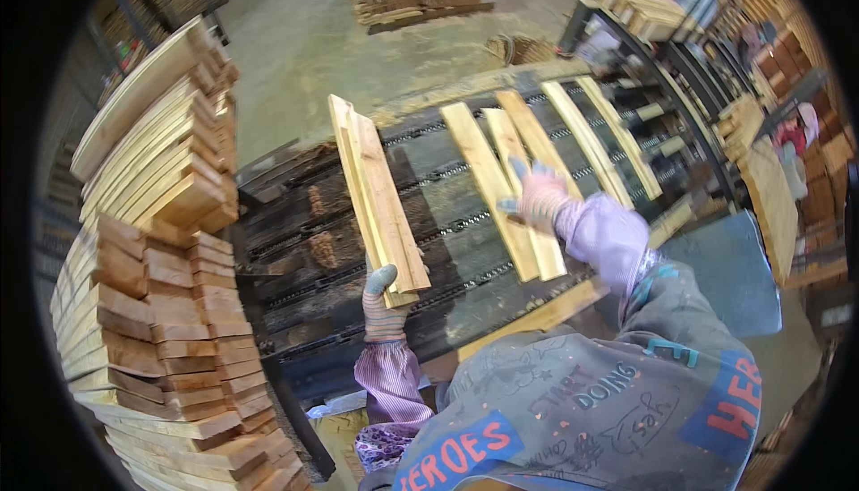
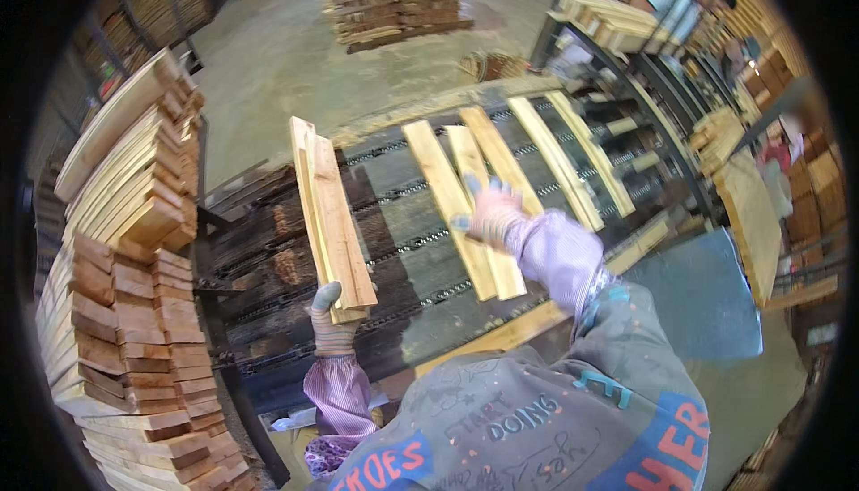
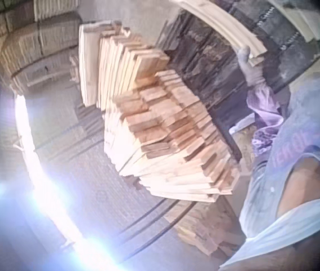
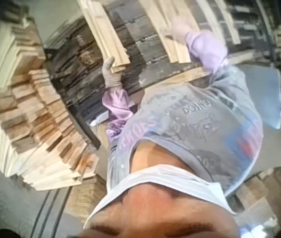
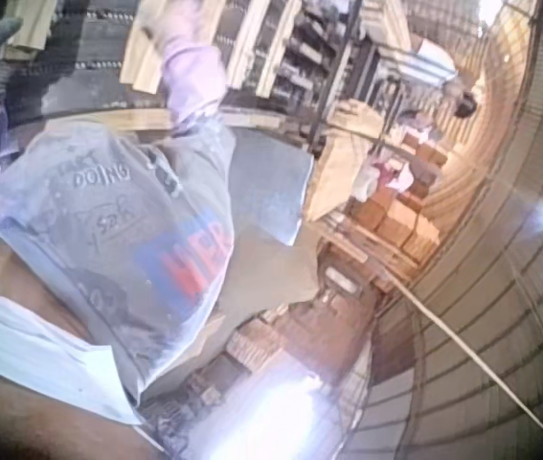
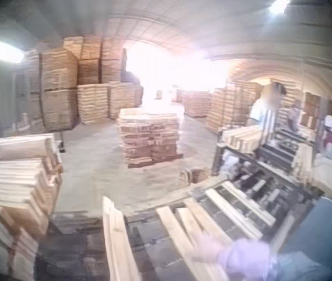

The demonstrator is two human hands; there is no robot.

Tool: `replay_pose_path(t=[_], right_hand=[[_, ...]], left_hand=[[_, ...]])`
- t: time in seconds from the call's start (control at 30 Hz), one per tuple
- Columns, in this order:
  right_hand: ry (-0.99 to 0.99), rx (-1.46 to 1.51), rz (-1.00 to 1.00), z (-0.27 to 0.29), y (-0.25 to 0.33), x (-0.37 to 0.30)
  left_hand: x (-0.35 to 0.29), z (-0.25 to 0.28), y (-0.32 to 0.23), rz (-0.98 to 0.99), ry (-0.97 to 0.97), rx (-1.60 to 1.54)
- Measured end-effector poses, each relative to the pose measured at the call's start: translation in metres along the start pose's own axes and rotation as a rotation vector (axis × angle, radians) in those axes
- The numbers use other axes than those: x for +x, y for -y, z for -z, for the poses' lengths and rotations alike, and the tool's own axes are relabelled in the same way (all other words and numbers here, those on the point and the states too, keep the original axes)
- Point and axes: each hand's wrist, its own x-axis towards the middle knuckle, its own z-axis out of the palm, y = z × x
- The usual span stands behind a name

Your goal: The person repeatedly picks up wooden planks from a stack and places them onto a roller conveyor. The planks are arranged in parallel rows on the conveyor as the person continues the transfer cycle.

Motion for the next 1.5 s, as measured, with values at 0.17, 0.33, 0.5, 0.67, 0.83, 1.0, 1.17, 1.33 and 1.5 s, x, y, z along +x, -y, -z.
replay_pose_path(t=[0.17,0.33,0.5,0.67,0.83,1.0,1.17,1.33,1.5], right_hand=[[-0.045,0.154,-0.154,-0.096,0.007,-0.061],[0.061,0.34,-0.1,-0.079,0.022,-0.06],[0.158,0.319,-0.026,-0.083,0.031,-0.06],[-0.134,1.298,0.236,-0.105,-0.017,-0.039],[-0.052,1.463,0.478,-0.059,-0.116,-0.044],[0.233,1.554,0.462,-0.016,-0.181,-0.068],[0.148,1.81,0.471,-0.092,-0.149,-0.06],[0.603,1.995,0.175,-0.082,-0.186,-0.064],[0.954,1.928,-0.008,-0.037,-0.21,-0.091]], left_hand=[[-0.005,-0.037,0.043,0.012,-0.06,0.14],[-0.012,-0.048,0.076,0.084,-0.153,0.165],[-0.009,-0.057,0.11,0.085,-0.213,0.186],[-0.014,-0.079,0.122,0.082,-0.246,0.238],[-0.022,-0.073,0.154,-0.033,-0.232,0.302],[-0.021,-0.124,0.182,-0.16,-0.222,0.509],[-0.007,-0.158,0.263,-0.056,-0.218,0.536],[-0.016,-0.21,0.285,0.068,-0.161,0.507],[-0.031,-0.243,0.284,0.226,-0.184,0.35]])
